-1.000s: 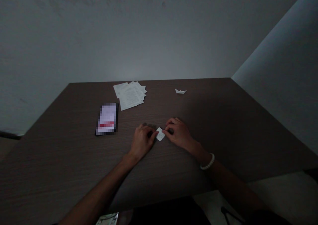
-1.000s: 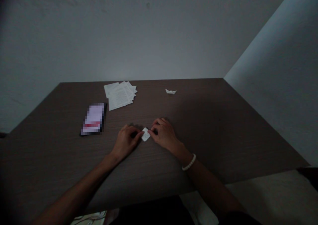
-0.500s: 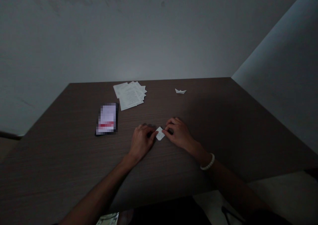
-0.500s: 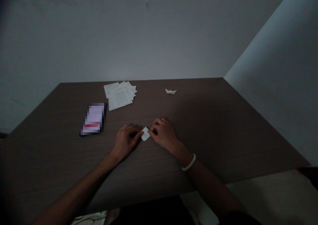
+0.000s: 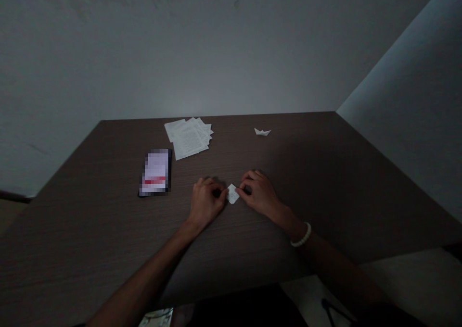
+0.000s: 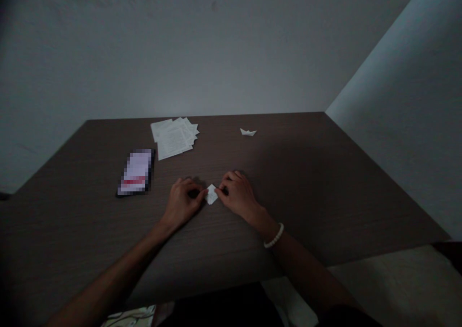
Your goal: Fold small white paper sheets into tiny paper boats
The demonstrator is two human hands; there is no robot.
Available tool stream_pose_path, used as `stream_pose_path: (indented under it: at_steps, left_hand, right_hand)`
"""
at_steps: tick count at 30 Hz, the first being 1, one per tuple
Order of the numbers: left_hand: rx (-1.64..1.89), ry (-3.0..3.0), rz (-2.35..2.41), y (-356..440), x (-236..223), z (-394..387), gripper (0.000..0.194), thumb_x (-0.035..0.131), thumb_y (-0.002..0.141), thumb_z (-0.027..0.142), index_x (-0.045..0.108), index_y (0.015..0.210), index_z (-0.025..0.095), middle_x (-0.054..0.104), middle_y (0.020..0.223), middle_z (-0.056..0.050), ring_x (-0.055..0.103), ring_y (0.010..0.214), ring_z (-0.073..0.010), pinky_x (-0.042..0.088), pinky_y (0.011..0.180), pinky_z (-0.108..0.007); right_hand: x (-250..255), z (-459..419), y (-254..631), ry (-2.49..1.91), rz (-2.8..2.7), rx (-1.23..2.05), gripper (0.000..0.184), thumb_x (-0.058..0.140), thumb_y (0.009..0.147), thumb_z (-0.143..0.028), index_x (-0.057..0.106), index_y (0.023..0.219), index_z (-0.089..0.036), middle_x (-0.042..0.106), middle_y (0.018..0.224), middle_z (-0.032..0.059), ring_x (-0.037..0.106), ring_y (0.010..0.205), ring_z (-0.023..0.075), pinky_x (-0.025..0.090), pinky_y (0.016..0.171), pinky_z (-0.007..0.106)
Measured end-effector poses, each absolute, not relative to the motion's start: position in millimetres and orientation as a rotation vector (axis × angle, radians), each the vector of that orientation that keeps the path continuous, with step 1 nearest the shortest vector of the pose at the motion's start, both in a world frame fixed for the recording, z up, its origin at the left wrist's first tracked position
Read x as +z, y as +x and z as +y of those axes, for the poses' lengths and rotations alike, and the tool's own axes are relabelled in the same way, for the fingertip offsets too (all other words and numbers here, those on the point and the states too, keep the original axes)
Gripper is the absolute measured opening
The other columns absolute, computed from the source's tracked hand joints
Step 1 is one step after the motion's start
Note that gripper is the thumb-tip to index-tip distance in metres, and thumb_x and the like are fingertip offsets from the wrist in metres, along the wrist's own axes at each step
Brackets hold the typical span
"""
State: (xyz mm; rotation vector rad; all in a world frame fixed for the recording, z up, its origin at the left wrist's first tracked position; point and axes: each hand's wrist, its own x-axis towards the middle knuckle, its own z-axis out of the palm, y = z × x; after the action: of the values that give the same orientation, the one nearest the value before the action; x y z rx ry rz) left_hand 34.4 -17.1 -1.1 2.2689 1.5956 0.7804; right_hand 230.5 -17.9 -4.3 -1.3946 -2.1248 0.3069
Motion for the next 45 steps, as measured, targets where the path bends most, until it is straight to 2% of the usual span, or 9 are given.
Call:
stream_pose_path:
  at_steps: [4,11,24,29,35,45]
  left_hand:
    - [0.751,2.231,1.648,35.9,0.5,-18.1,0.014,0.066,0.081,0.029,0.07,0.071,0.02,0.066,0.082,-0.006,0.054,0.088,-0.0267,0.042,0.078,-0.043]
    - [0.752,2.238,1.644,35.2,-1.7,-18.7,0.014,0.065,0.081,0.03,0.069,0.072,0.021,0.065,0.083,-0.005,0.053,0.089,-0.0263,0.041,0.079,-0.042]
    - [0.78,2.272,1.41,26.3,-4.8,-16.6,0.006,0.067,0.082,0.019,0.064,0.077,0.018,0.066,0.082,-0.004,0.056,0.084,-0.0221,0.043,0.077,-0.036]
    - [0.807,2.408,1.228,23.5,-6.4,-19.0,0.009,0.059,0.086,0.011,0.064,0.082,0.018,0.067,0.083,-0.004,0.057,0.081,-0.0201,0.046,0.077,-0.035]
    - [0.809,2.556,1.142,20.0,-7.0,-20.9,0.012,0.058,0.088,0.017,0.069,0.086,0.017,0.068,0.092,-0.007,0.058,0.087,-0.0224,0.048,0.079,-0.038]
    - [0.764,2.576,1.124,17.8,-4.1,-21.9,0.013,0.06,0.088,0.018,0.072,0.083,0.018,0.068,0.091,-0.006,0.057,0.09,-0.0224,0.048,0.082,-0.04]
  right_hand:
    - [-3.2,-18.0,229.9,-1.422,-2.121,0.309,0.017,0.068,0.084,-0.032,0.065,0.073,-0.02,0.062,0.092,0.0046,0.054,0.089,0.0189,0.043,0.082,0.034]
    - [-2.2,-18.7,230.1,-1.427,-2.118,0.318,0.016,0.07,0.083,-0.031,0.065,0.072,-0.02,0.062,0.093,0.0045,0.055,0.09,0.0196,0.043,0.082,0.034]
    - [-8.7,-14.8,238.1,-1.228,-2.203,0.344,0.012,0.07,0.084,-0.031,0.068,0.08,-0.02,0.062,0.096,0.0039,0.055,0.092,0.0182,0.042,0.085,0.034]
    - [-7.1,-12.5,245.3,-1.078,-2.266,0.389,0.011,0.066,0.088,-0.031,0.073,0.085,-0.022,0.061,0.098,0.0041,0.054,0.093,0.0177,0.044,0.085,0.033]
    - [-4.4,-9.6,251.7,-1.057,-2.306,0.449,0.008,0.069,0.085,-0.03,0.075,0.086,-0.024,0.061,0.096,0.0035,0.053,0.092,0.0176,0.043,0.083,0.033]
    - [-2.7,-9.6,255.6,-1.072,-2.302,0.495,0.006,0.072,0.082,-0.028,0.075,0.083,-0.022,0.06,0.096,0.0041,0.054,0.093,0.0172,0.044,0.083,0.031]
